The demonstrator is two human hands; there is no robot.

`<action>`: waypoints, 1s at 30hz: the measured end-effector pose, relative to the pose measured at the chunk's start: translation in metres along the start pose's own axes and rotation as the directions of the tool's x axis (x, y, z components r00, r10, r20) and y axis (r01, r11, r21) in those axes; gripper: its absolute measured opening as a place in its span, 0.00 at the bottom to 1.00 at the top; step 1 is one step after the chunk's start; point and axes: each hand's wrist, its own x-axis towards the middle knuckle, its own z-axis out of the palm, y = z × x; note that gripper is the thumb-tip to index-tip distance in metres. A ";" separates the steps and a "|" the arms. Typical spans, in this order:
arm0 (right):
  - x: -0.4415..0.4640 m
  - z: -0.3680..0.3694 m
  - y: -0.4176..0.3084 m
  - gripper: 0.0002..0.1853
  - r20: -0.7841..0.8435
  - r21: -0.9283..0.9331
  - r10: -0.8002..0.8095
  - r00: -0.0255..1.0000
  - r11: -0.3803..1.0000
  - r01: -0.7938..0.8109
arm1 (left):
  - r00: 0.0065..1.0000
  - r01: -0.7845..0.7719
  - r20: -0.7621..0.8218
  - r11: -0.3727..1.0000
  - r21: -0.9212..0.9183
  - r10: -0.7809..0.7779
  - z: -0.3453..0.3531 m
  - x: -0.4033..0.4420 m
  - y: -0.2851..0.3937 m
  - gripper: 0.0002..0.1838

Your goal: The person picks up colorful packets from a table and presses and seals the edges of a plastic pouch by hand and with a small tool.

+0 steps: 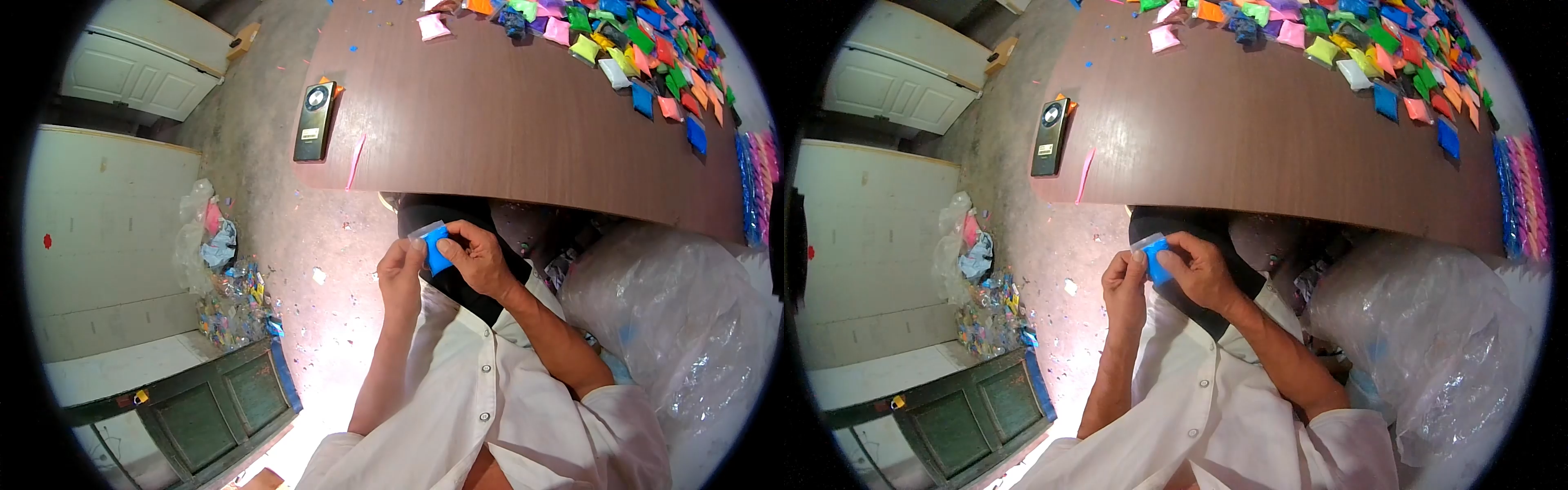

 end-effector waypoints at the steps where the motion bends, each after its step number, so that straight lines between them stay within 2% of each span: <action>1: 0.000 -0.001 0.000 0.10 -0.002 0.001 0.001 1.000 1.000 -0.001 | 1.000 0.002 0.001 1.000 0.001 -0.002 -0.001 0.000 -0.002 0.11; 4: -0.001 -0.001 0.000 0.11 -0.001 0.021 0.019 1.000 1.000 -0.019 | 0.999 0.046 0.020 0.996 -0.077 -0.045 0.006 -0.001 0.006 0.11; 6: 0.000 0.001 -0.001 0.11 -0.052 0.038 -0.018 0.998 0.999 0.020 | 0.998 0.049 -0.042 0.986 0.159 -0.043 0.015 -0.005 0.018 0.12; 9: 0.001 0.003 0.003 0.10 -0.106 0.069 -0.039 0.994 0.997 0.047 | 0.998 0.069 -0.005 0.988 0.136 -0.069 0.019 -0.006 0.014 0.13; 12: 0.000 -0.001 -0.002 0.10 -0.081 -0.009 -0.014 0.997 1.000 0.013 | 0.999 0.007 0.033 0.981 0.194 -0.014 0.013 -0.007 0.008 0.13; 16: 0.000 -0.003 0.001 0.11 -0.080 -0.012 -0.019 0.997 1.000 0.018 | 0.996 0.002 0.083 0.979 0.202 -0.020 0.009 -0.007 0.005 0.12; 18: -0.001 -0.002 0.002 0.10 -0.100 0.074 0.023 0.995 0.997 -0.015 | 0.997 0.039 0.061 0.977 0.210 -0.053 0.013 -0.008 0.006 0.13; 22: 0.000 -0.005 -0.003 0.10 -0.120 0.036 0.007 0.993 0.999 -0.002 | 0.995 0.042 0.077 0.984 0.175 -0.057 0.022 -0.009 0.012 0.13; 24: 0.001 -0.004 -0.003 0.10 -0.137 0.159 0.060 0.989 0.987 -0.038 | 0.988 0.090 0.107 0.976 0.199 -0.113 0.019 -0.009 0.007 0.13; 30: 0.000 -0.006 0.004 0.12 -0.101 0.074 0.038 0.994 0.997 -0.030 | 0.989 0.031 0.137 0.979 0.203 -0.059 0.017 -0.008 0.013 0.13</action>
